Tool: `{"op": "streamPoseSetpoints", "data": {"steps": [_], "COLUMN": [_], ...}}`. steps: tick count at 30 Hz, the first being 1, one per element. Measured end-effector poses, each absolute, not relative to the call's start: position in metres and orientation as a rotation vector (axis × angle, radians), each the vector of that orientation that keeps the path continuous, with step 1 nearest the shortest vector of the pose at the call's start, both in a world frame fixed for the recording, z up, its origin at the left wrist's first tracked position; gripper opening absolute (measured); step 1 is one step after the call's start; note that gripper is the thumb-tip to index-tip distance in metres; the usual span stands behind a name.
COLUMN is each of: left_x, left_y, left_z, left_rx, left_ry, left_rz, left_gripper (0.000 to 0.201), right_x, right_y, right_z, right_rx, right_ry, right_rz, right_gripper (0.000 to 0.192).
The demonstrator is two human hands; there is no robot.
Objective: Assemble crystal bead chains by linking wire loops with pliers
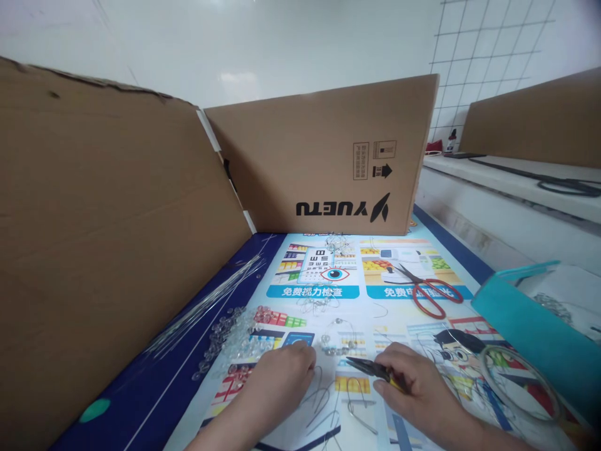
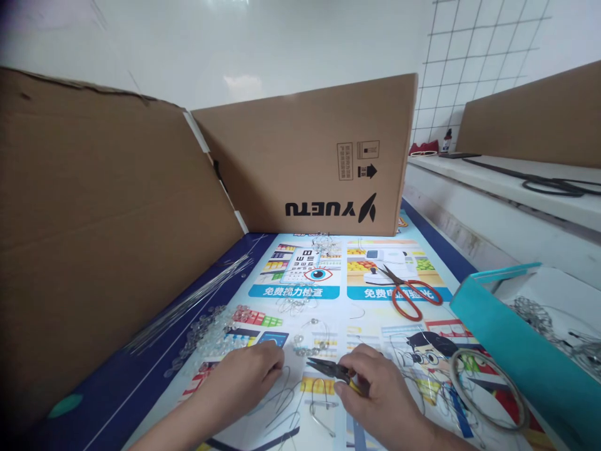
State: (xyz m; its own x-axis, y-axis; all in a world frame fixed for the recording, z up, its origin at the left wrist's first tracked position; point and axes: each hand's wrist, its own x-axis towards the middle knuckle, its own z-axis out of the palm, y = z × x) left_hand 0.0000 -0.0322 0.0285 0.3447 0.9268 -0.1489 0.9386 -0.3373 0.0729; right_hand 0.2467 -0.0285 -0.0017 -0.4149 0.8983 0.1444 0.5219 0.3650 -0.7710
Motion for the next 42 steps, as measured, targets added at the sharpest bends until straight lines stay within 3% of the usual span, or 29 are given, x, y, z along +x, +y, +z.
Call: {"op": "streamPoseSetpoints", "data": {"steps": [8,23,35,42], "left_x": [-0.003,-0.008,0.004,0.002], "left_y": [-0.032,-0.027,-0.037,-0.037], "left_z": [0.024,0.03,0.025,0.024], "left_rx": [2.439,2.314,2.458,2.418], "left_ry": [1.741,1.75,1.755,1.768], "left_rz": [-0.246,0.029,-0.314,-0.278], "left_gripper": [0.024,0.015,0.027,0.027], "right_x": [0.248,0.249,0.25,0.248], "right_y": [-0.028,-0.027,-0.027,-0.026], "right_z": [-0.002,-0.005,-0.009,-0.004], "right_rx": [-1.222,-1.212,-1.22,-1.218], "right_ry": [-2.118,-2.145,-2.173,-2.17], "right_rz": [0.87,0.899,0.862,0.871], "right_gripper": [0.009,0.015,0.013,0.014]}}
